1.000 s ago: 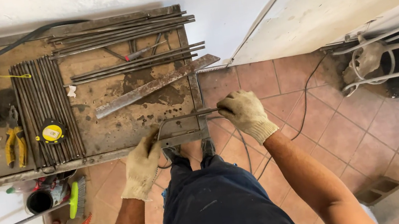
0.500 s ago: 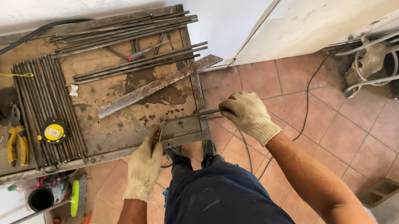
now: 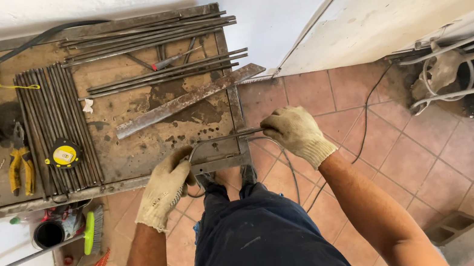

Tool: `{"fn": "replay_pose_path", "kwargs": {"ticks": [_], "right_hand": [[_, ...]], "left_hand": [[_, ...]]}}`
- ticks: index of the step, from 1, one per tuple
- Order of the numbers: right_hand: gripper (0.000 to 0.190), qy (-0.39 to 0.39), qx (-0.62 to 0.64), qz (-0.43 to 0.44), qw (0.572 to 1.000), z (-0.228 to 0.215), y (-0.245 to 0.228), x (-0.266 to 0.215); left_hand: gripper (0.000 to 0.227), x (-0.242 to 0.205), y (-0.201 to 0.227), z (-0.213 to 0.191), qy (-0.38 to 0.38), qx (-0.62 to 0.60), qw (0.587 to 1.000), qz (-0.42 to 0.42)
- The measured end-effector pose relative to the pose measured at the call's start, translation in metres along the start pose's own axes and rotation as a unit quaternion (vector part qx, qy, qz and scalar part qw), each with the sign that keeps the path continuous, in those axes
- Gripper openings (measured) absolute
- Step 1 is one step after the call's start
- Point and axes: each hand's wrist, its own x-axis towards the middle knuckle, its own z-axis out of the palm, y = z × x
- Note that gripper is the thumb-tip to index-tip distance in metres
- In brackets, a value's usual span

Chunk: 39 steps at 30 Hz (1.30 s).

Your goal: Measuring and bending metal rods into brackets using a manual bending tool on a workbench

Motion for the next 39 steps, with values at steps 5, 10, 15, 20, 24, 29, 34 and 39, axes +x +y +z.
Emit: {"fn": "replay_pose_path", "kwargs": {"ticks": [5, 10, 15, 20, 24, 29, 34, 39], "right_hand": [[0.023, -0.01, 0.028, -0.002, 1.0, 0.001, 0.002, 0.003], [0.023, -0.014, 0.046, -0.011, 0.999, -0.008, -0.003, 0.004], [0.023, -0.009, 0.082, 0.039, 0.996, -0.005, -0.009, 0.0], [0.026, 0.001, 0.097, 0.051, 0.994, 0.014, -0.006, 0.0], [0.025, 0.014, 0.083, 0.054, 0.995, 0.018, -0.007, 0.0], [0.023, 0.04, 0.056, 0.04, 0.997, 0.029, -0.005, -0.001], [0.023, 0.047, 0.044, 0.038, 0.997, 0.029, -0.004, 0.0], [0.023, 0.033, 0.038, 0.023, 0.998, 0.021, -0.006, 0.001]], "left_hand": [[0.054, 0.007, -0.011, 0.008, 0.009, -0.113, 0.993, -0.015], [0.052, 0.011, -0.009, 0.004, 0.003, -0.138, 0.99, -0.018], [0.061, 0.006, -0.007, 0.002, -0.015, -0.098, 0.995, 0.026], [0.059, -0.002, -0.002, -0.001, -0.027, -0.078, 0.994, 0.066], [0.064, 0.001, -0.004, 0.001, -0.052, -0.109, 0.986, 0.118], [0.059, 0.002, 0.002, 0.01, -0.024, -0.084, 0.988, 0.126], [0.055, -0.006, 0.013, 0.017, 0.031, -0.041, 0.996, 0.077], [0.049, -0.021, 0.024, 0.022, 0.068, -0.018, 0.996, 0.058]]}}
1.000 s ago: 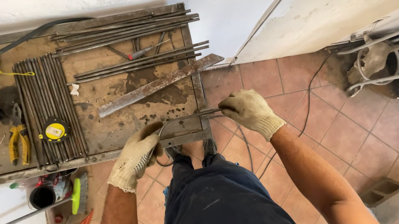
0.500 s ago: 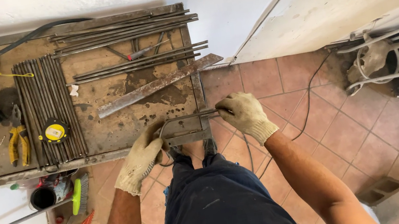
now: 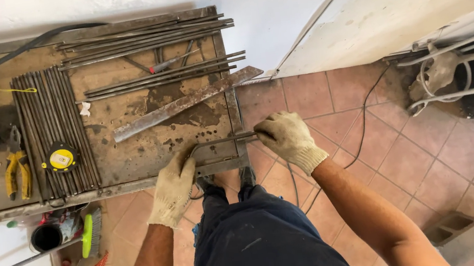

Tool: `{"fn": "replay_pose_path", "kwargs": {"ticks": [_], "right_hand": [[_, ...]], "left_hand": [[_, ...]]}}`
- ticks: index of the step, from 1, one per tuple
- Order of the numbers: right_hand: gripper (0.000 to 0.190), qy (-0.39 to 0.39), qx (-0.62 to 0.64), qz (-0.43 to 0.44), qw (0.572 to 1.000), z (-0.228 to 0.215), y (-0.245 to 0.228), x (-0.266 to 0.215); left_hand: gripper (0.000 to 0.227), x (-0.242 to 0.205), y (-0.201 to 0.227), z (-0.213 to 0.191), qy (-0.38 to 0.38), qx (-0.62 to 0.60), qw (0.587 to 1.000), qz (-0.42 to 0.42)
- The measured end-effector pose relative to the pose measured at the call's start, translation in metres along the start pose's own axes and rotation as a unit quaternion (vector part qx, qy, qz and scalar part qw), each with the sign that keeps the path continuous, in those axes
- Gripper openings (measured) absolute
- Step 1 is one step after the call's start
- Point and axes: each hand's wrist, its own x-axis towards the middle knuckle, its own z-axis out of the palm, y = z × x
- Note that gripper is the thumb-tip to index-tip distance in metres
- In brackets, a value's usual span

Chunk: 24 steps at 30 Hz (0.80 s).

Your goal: Measuring and bending metal rods into brackets using a manual bending tool on a workbench

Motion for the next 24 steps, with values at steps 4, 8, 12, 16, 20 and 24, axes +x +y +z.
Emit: {"fn": "replay_pose_path", "kwargs": {"ticks": [4, 8, 12, 16, 20, 24], "right_hand": [[0.025, -0.012, -0.004, -0.003, 1.0, -0.004, -0.001, 0.001], [0.03, -0.016, 0.044, 0.01, 0.999, -0.018, -0.001, 0.003], [0.035, -0.009, -0.025, -0.04, 0.999, -0.068, -0.017, 0.059], [0.036, -0.034, -0.098, -0.063, 0.993, -0.078, -0.065, 0.113], [0.043, -0.04, -0.226, -0.148, 0.962, -0.03, -0.056, 0.145], [0.031, -0.167, -0.171, -0.021, 0.971, -0.121, -0.114, 0.12]], "left_hand": [[0.045, 0.016, -0.017, 0.007, 0.026, 0.051, 0.998, -0.023], [0.044, 0.019, -0.02, 0.007, 0.025, 0.059, 0.998, -0.017], [0.044, 0.022, -0.026, 0.01, 0.037, 0.007, 0.999, -0.002], [0.046, 0.028, -0.029, 0.01, 0.033, 0.058, 0.998, -0.001], [0.045, 0.031, -0.034, 0.011, 0.037, 0.085, 0.996, 0.011], [0.045, 0.033, -0.041, 0.014, 0.045, 0.087, 0.995, 0.018]]}}
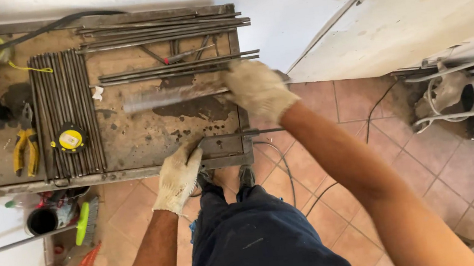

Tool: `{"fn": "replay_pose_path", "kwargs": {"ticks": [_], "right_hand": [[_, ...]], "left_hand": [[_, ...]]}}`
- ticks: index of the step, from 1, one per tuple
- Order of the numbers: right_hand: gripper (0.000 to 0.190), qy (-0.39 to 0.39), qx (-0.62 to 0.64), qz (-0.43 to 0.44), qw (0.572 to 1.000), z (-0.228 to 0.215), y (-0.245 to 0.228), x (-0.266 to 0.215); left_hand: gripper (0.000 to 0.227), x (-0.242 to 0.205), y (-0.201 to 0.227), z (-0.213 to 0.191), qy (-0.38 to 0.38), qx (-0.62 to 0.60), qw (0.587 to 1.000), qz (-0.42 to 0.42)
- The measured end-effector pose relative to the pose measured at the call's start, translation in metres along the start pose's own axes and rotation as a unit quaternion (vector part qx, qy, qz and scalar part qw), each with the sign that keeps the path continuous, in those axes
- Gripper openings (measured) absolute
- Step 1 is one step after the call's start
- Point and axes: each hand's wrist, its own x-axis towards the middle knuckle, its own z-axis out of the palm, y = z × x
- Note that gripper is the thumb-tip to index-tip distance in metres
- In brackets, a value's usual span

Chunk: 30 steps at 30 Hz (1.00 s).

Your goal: Measuring and bending metal rods into brackets using a manual bending tool on a workbench

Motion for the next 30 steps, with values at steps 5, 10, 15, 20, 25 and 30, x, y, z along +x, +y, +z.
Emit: {"fn": "replay_pose_path", "kwargs": {"ticks": [5, 10, 15, 20, 25, 30], "right_hand": [[0.051, 0.009, 0.321, 0.105, 0.941, 0.029, 0.022, -0.095], [0.053, -0.06, 0.39, 0.283, 0.874, 0.119, -0.001, -0.155], [0.061, -0.064, 0.407, 0.335, 0.847, 0.102, -0.05, -0.179], [0.059, -0.034, 0.384, 0.318, 0.866, 0.121, -0.059, -0.173], [0.061, -0.003, 0.41, 0.398, 0.821, 0.077, -0.078, -0.18], [0.052, -0.047, 0.36, 0.352, 0.863, 0.137, -0.07, -0.166]], "left_hand": [[0.046, -0.009, 0.007, -0.004, -0.006, -0.013, 1.0, -0.011], [0.046, -0.018, 0.02, -0.01, -0.009, -0.018, 1.0, -0.017], [0.046, -0.023, 0.03, -0.018, -0.041, 0.025, 0.999, -0.012], [0.046, -0.01, 0.012, -0.013, -0.047, 0.022, 0.999, -0.016], [0.045, -0.012, 0.007, -0.01, -0.028, -0.008, 1.0, 0.013], [0.044, -0.003, 0.002, -0.004, -0.029, 0.054, 0.998, 0.006]]}}
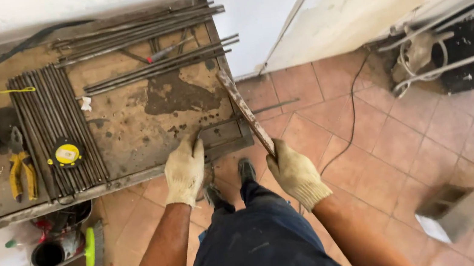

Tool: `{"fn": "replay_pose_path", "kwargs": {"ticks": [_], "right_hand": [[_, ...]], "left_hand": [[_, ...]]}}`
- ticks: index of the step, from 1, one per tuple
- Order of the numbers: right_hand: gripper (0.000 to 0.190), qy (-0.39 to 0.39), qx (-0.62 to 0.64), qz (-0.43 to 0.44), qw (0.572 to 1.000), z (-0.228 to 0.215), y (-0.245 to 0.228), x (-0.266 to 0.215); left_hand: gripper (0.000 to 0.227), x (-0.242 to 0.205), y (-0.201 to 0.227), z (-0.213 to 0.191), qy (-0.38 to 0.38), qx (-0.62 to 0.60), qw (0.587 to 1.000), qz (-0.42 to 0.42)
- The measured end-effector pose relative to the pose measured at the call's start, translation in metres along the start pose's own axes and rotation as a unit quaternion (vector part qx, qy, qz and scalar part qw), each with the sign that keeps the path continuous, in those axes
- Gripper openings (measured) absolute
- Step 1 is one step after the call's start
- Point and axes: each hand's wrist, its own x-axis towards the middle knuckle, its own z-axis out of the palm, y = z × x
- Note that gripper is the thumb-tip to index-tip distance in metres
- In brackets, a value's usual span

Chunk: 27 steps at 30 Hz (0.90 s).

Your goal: Measuring and bending metal rods into brackets using a manual bending tool on a workbench

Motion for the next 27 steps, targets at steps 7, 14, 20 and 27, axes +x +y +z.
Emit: {"fn": "replay_pose_path", "kwargs": {"ticks": [7, 14, 20, 27], "right_hand": [[0.048, 0.029, 0.064, -0.021, 0.997, -0.028, -0.017, -0.031], [0.047, 0.0, -0.011, -0.035, 0.999, 0.008, -0.003, 0.003], [0.049, 0.016, 0.024, -0.054, 0.998, -0.019, -0.007, -0.006], [0.037, -0.077, 0.308, -0.054, 0.947, -0.007, 0.024, 0.002]], "left_hand": [[0.044, -0.01, 0.003, -0.002, 0.003, -0.059, 0.998, 0.009], [0.04, -0.003, -0.002, 0.001, 0.011, 0.016, 0.999, 0.029], [0.041, -0.002, 0.005, 0.0, 0.015, -0.006, 0.999, 0.027], [0.043, 0.0, -0.005, 0.005, -0.003, 0.03, 0.999, 0.014]]}}
